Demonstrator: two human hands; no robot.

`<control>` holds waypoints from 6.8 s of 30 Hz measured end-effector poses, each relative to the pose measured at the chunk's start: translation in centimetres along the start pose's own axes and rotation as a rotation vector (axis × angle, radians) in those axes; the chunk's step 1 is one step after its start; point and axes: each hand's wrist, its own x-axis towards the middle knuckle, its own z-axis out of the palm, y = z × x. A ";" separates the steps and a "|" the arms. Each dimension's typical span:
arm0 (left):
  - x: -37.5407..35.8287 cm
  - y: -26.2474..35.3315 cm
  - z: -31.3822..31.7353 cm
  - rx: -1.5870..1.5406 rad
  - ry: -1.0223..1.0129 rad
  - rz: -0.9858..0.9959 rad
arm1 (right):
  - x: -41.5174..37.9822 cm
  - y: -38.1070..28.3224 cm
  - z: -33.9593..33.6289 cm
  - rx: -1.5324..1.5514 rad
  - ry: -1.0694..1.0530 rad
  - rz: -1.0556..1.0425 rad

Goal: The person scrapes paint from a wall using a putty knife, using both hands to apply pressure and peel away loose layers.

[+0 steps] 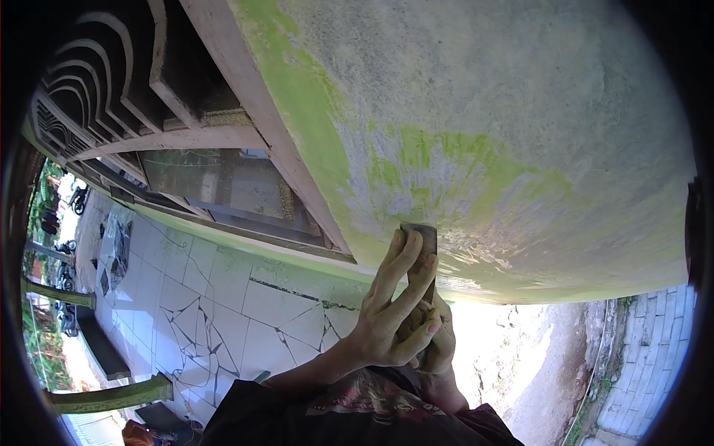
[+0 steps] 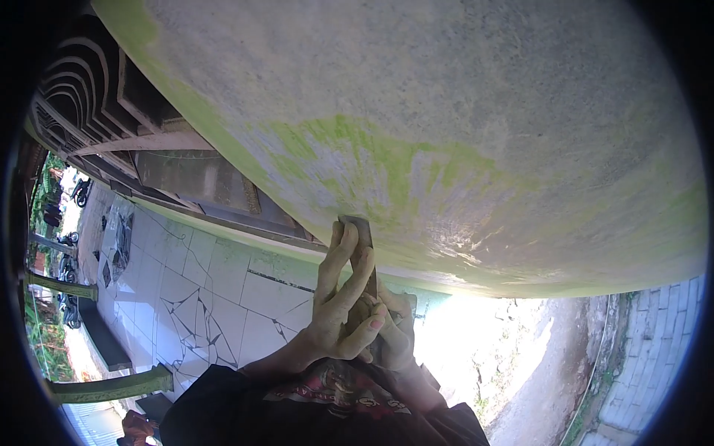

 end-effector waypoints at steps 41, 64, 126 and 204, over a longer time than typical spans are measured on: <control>-1.2 0.0 4.1 0.005 0.043 -0.029 | -1.3 -1.2 -3.5 -0.057 -0.010 0.050; 0.0 0.1 1.3 -0.034 -0.006 0.013 | -0.3 -0.3 0.0 -0.153 0.138 -0.138; 0.0 0.5 1.2 -0.161 0.013 -0.028 | 0.1 -1.2 3.5 -0.043 0.662 0.039; 0.6 -0.8 0.4 -0.467 0.033 0.012 | -0.3 -1.6 1.4 -0.242 0.013 -0.095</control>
